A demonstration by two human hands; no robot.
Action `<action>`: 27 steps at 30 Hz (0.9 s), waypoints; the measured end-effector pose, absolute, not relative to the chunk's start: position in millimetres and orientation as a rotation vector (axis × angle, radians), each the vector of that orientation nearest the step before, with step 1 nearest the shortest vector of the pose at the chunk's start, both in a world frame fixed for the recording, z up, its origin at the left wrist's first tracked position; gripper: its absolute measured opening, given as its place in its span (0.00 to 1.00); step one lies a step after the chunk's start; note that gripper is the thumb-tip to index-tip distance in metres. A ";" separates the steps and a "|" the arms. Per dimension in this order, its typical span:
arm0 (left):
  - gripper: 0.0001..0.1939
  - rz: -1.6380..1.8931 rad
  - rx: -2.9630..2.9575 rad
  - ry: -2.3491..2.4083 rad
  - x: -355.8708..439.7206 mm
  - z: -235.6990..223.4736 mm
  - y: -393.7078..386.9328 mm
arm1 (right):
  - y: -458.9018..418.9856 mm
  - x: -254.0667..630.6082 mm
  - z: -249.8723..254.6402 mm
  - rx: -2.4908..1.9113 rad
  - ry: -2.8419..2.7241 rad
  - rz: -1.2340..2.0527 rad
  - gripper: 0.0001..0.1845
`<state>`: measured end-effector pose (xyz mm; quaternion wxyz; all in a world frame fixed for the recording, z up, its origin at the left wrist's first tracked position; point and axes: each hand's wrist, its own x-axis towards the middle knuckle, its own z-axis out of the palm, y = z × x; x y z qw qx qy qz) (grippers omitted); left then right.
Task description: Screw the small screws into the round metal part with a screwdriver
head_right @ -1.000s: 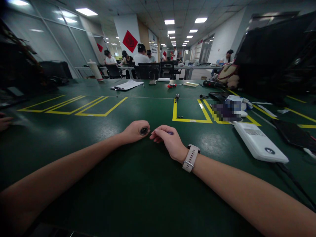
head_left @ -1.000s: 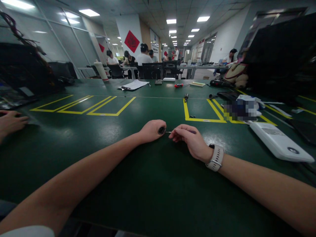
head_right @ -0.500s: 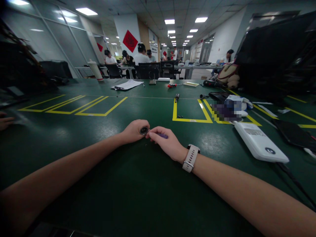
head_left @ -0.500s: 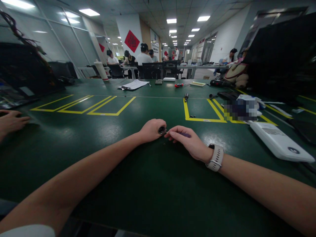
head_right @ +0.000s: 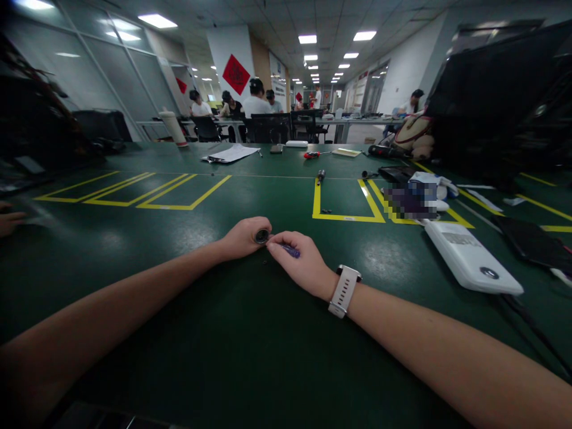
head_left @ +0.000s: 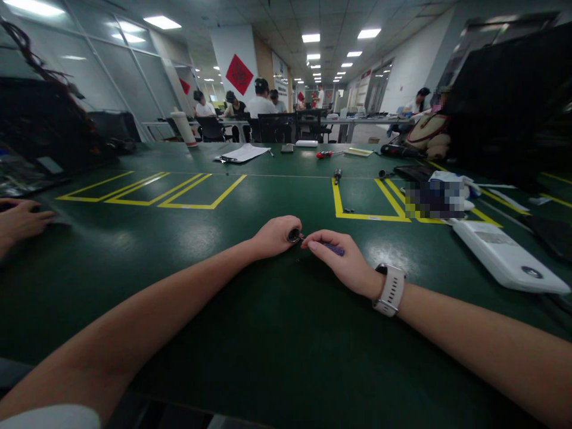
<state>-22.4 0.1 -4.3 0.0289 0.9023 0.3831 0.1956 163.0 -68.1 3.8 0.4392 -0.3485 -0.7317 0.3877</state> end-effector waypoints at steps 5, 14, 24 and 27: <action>0.07 0.786 2.705 1.127 -24.5 -6.4 1.7 | -59.4 164.4 -3.1 -0.775 -1.596 1.235 0.11; 0.08 0.854 2.690 1.109 -23.9 -6.6 1.4 | -62.2 164.1 -1.2 -0.779 -1.636 1.146 0.11; 0.08 0.905 2.670 1.017 -25.5 -6.7 2.6 | -54.2 164.0 -6.9 -0.727 -1.444 1.436 0.10; 0.09 0.911 2.624 0.990 -25.4 -5.4 1.4 | -54.3 164.3 -6.2 -0.708 -1.390 1.512 0.10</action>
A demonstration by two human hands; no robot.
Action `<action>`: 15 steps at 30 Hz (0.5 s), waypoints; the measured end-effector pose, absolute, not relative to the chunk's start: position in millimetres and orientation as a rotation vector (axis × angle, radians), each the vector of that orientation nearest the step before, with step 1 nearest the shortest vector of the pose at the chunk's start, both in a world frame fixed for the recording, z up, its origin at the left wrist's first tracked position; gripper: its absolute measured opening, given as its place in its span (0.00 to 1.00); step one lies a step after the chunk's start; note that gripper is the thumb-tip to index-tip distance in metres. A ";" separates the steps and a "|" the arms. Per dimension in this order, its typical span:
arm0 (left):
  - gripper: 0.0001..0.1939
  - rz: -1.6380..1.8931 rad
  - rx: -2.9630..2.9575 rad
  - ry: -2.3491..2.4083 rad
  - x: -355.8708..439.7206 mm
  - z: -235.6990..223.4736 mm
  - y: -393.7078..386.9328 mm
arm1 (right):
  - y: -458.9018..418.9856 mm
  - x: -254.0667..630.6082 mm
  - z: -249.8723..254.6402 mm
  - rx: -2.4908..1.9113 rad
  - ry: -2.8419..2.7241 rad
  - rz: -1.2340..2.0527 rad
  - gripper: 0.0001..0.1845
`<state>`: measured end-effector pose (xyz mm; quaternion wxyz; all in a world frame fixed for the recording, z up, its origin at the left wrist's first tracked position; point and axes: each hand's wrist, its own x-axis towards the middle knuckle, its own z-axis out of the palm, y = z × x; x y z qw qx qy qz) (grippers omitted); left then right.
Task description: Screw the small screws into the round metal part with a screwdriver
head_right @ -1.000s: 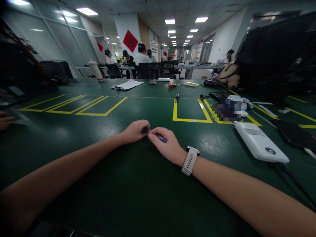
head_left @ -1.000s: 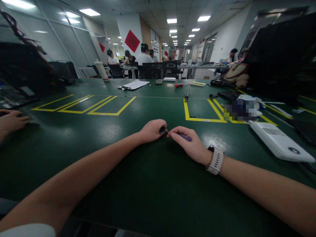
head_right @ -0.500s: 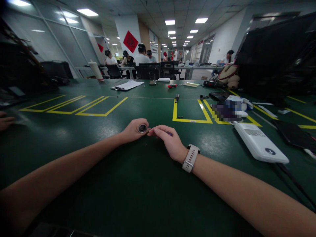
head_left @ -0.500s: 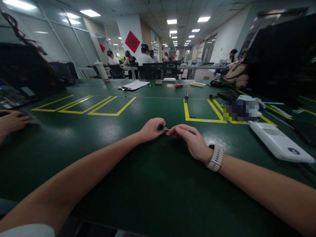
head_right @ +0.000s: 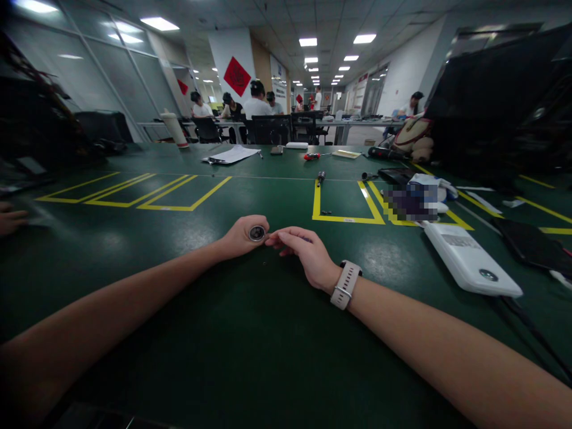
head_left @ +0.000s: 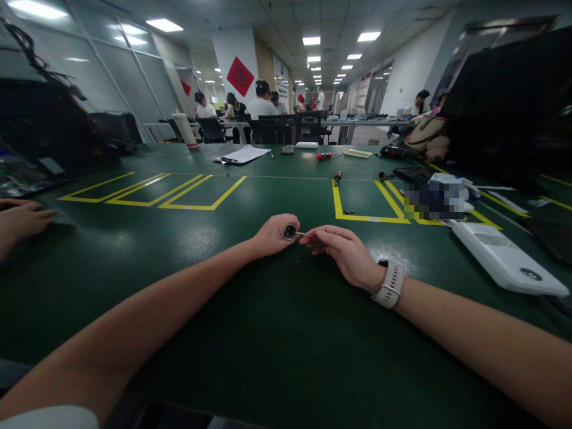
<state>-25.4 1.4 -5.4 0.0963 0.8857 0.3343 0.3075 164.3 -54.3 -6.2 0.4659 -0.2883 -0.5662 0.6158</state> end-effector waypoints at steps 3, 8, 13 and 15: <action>0.09 0.916 2.634 1.019 -25.0 -5.5 1.1 | -56.9 163.7 -5.4 -0.721 -1.426 1.434 0.10; 0.06 0.849 2.792 1.103 -24.2 -7.9 2.1 | -60.5 161.8 -4.7 -0.829 -1.704 1.136 0.10; 0.07 0.846 2.830 1.102 -24.2 -9.0 3.4 | -58.0 162.2 -5.4 -0.784 -1.618 1.284 0.09; 0.08 0.885 2.783 1.055 -24.7 -8.8 3.4 | -56.3 163.1 -5.5 -0.744 -1.482 1.429 0.09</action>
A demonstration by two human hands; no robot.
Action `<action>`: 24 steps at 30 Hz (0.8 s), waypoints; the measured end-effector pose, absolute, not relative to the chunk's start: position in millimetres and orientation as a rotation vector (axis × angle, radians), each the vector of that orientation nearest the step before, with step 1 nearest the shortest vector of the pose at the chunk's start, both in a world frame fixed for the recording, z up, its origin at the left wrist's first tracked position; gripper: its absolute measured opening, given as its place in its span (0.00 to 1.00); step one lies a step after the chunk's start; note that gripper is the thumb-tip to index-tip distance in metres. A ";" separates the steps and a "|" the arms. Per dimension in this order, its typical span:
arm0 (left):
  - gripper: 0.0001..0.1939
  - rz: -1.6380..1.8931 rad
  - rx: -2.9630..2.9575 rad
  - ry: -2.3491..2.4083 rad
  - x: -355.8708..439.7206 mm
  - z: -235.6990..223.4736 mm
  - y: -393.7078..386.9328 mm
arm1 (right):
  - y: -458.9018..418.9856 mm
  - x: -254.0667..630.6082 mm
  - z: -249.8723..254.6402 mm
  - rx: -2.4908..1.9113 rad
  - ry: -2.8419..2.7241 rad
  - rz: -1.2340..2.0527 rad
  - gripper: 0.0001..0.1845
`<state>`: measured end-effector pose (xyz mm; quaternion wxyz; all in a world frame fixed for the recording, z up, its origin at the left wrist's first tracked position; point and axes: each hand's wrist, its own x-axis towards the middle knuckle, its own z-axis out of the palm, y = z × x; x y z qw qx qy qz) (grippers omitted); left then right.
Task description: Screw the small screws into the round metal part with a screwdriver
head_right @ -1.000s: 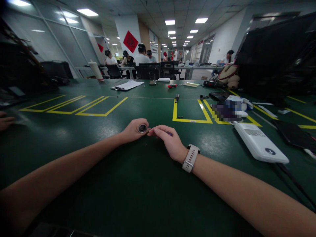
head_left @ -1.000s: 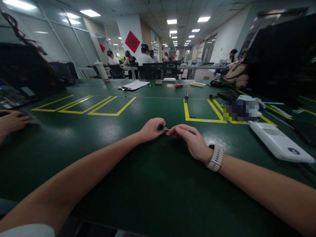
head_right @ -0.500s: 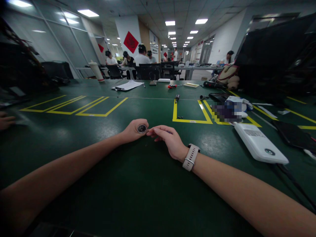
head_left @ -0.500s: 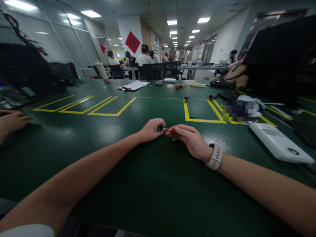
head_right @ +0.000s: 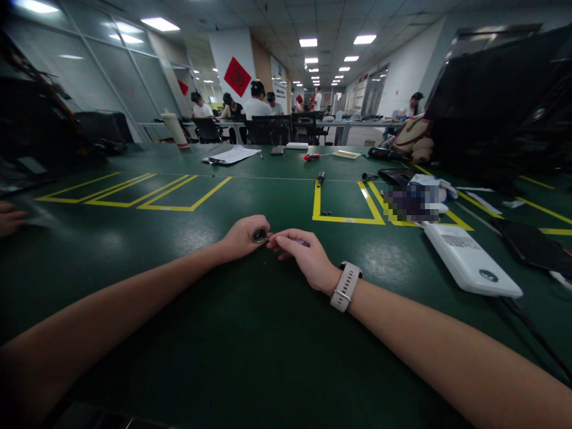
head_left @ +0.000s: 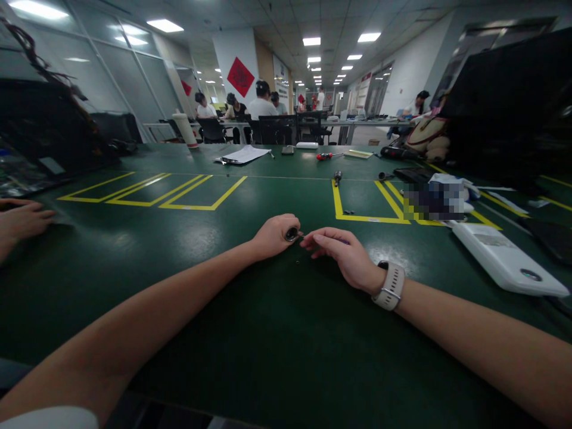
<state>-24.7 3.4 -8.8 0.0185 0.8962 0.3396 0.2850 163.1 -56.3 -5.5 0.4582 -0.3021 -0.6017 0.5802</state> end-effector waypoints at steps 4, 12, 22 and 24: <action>0.09 0.957 2.670 0.986 -26.1 -8.3 3.0 | -53.5 164.7 -5.0 -0.694 -1.327 1.579 0.09; 0.09 0.963 2.672 1.167 -25.2 -7.0 1.8 | -63.4 161.5 0.4 -0.861 -1.768 0.970 0.09; 0.08 0.786 2.874 1.287 -24.6 -5.0 0.2 | -79.0 155.9 3.3 -0.807 -2.256 0.151 0.06; 0.08 0.760 2.905 1.309 -23.9 -5.1 -0.4 | -80.5 155.0 4.1 -0.785 -2.349 0.043 0.06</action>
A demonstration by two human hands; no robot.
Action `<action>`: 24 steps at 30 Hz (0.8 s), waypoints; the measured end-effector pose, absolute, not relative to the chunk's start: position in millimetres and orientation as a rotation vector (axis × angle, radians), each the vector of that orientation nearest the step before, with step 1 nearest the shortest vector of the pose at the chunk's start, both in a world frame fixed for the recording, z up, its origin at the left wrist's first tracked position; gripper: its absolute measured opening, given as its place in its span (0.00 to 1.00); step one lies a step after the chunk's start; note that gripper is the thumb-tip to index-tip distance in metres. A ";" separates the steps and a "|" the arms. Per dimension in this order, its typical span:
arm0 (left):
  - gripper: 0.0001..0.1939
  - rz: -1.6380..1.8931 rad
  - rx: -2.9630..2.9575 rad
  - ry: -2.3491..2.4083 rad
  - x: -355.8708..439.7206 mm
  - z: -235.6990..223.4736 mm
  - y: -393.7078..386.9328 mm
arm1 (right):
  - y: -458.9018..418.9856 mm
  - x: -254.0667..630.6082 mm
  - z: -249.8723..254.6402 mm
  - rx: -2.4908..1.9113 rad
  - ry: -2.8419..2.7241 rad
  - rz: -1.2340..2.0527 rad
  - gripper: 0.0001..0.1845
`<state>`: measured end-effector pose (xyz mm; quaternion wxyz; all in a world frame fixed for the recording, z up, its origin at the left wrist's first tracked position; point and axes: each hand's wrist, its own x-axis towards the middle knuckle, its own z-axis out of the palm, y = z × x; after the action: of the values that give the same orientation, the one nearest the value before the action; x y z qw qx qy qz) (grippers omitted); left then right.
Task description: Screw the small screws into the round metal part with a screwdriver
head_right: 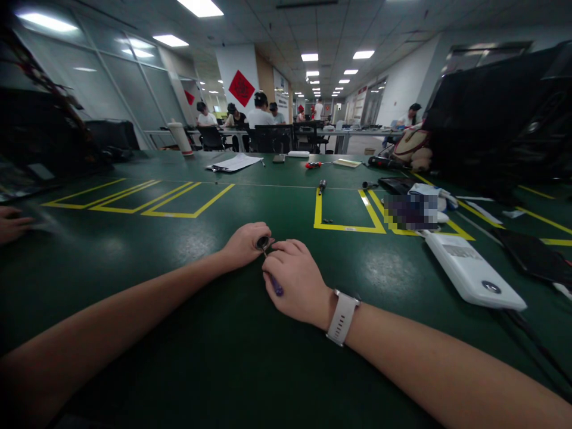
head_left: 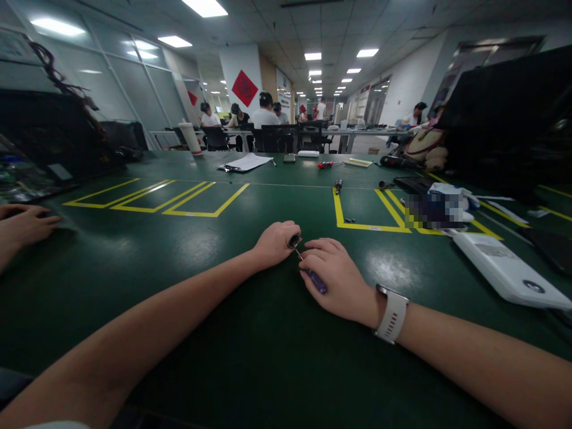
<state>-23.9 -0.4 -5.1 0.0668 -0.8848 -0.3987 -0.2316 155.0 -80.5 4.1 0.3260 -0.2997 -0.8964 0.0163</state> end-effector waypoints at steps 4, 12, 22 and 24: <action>0.07 -0.670 -2.657 -1.202 -22.7 -4.9 -1.2 | -83.3 152.8 5.0 -0.777 -2.443 -0.081 0.08; 0.06 -0.634 -2.673 -1.174 -22.6 -6.5 0.5 | -84.2 153.3 4.1 -0.728 -2.551 -0.276 0.07; 0.07 -0.693 -2.725 -1.133 -24.0 -5.7 -0.8 | -75.8 156.3 2.1 -0.853 -2.240 0.111 0.06; 0.08 -0.747 -2.744 -1.118 -24.5 -6.1 -0.6 | -73.9 156.7 0.7 -0.841 -2.205 0.202 0.05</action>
<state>-24.5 -0.6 -6.1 0.0431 -0.8972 -0.3655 -0.2442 156.7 -73.9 0.7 0.3771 -0.3287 -0.8623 0.0789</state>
